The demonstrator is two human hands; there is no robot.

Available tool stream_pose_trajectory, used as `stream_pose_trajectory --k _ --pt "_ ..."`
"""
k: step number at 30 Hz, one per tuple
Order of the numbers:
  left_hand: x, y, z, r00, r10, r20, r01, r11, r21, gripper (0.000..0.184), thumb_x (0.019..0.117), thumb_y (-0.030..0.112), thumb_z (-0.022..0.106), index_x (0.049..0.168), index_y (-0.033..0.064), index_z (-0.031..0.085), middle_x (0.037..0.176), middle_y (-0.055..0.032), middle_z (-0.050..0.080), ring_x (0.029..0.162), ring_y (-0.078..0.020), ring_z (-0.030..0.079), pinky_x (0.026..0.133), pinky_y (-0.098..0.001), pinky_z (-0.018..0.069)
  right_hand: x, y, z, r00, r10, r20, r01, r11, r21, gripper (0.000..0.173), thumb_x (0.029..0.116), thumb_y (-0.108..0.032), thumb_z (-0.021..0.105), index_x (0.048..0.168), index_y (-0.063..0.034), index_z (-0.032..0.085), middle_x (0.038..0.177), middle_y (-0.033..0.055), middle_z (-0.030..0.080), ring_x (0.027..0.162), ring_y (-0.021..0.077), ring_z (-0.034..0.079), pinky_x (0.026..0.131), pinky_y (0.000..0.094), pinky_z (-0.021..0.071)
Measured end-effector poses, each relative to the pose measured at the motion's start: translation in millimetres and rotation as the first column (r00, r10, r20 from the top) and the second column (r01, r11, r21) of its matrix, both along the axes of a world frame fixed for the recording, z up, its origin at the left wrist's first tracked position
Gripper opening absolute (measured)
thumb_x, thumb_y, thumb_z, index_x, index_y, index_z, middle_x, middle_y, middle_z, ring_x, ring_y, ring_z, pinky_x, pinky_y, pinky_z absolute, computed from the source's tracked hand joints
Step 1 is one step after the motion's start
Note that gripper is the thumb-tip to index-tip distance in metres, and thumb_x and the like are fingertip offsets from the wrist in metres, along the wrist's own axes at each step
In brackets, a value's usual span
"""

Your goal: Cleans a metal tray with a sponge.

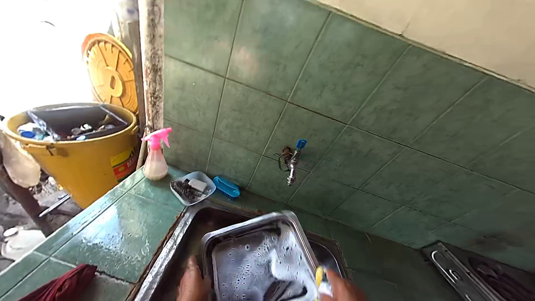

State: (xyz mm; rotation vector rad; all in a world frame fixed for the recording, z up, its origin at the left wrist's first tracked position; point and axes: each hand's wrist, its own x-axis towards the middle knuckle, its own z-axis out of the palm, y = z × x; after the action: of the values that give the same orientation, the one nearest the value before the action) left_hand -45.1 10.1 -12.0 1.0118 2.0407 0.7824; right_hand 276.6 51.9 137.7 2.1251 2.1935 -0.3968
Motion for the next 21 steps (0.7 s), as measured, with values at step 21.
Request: stream_pose_trajectory --k 21 --pt "32.1 46.7 227.6 0.475 -0.632 -0.613 0.645 0.723 -0.246 0.058 0.1013 -0.001 0.043 0.154 0.0224 0.049 0.132 -0.0203 0.066 0.119 -0.0426 0.064 0.098 -0.0601 0.0505 -81.0 73.0 22.7 0.828 0.553 -0.089 -0.259 0.518 0.815 0.050 0.0816 -0.016 0.072 0.129 -0.0004 0.069 0.112 0.0191 0.073 0.079 0.0329 0.074 0.064 0.0511 0.0606"
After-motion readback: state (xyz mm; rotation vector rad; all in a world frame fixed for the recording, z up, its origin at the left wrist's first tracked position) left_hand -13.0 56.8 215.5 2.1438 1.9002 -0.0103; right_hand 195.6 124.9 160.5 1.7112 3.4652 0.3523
